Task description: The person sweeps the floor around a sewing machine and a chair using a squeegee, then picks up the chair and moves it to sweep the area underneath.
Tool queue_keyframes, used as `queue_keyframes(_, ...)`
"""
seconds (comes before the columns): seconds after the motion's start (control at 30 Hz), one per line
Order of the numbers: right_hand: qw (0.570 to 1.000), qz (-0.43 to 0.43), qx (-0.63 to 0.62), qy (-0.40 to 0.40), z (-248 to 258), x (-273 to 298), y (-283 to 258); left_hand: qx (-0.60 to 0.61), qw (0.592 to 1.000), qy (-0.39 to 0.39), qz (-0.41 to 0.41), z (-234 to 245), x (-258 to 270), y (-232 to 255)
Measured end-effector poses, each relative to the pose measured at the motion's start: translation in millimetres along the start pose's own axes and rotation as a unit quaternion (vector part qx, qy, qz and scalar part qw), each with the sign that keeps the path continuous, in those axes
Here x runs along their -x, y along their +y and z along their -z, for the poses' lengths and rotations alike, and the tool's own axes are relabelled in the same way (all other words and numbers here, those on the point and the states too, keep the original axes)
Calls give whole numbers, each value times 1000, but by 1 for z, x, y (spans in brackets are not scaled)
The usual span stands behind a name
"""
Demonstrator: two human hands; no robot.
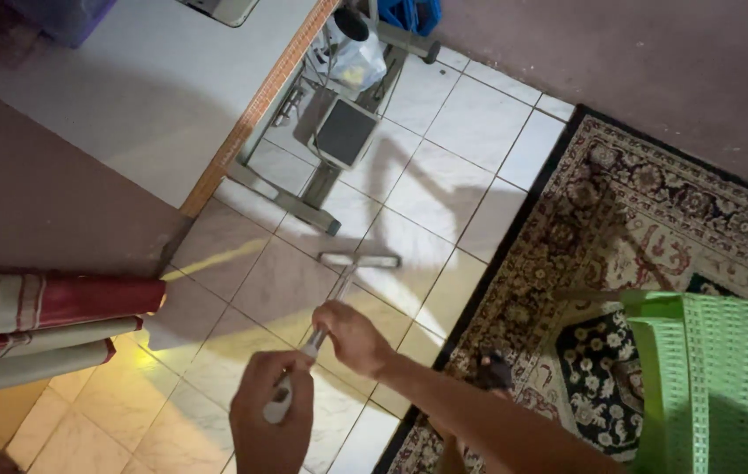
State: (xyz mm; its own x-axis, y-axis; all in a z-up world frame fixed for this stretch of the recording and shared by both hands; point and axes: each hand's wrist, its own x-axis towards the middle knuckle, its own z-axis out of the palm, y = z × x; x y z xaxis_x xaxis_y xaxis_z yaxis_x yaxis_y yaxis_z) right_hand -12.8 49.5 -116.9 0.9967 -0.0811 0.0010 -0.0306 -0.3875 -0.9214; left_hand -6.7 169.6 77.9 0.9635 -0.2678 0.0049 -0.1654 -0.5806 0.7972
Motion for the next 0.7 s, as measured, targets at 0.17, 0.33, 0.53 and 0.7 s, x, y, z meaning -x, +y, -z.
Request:
queue_keyframes(0.17, 971, 139, 89, 175, 41, -21, 69, 127, 985, 19, -119, -49, -27, -7)
queue_keyframes(0.33, 956, -70, 179, 224, 137, -37, 167, 285, 949, -35, -127, -194, -64, -20)
queue_keyframes(0.53, 942, -196, 175, 208, 185, 8, 196, 243, 965, -63, -77, -278, -46, -3)
queue_keyframes(0.7, 945, -192, 148, 221, 151, 51, 152, 176, 970, -71, -153, -241, -7, 5)
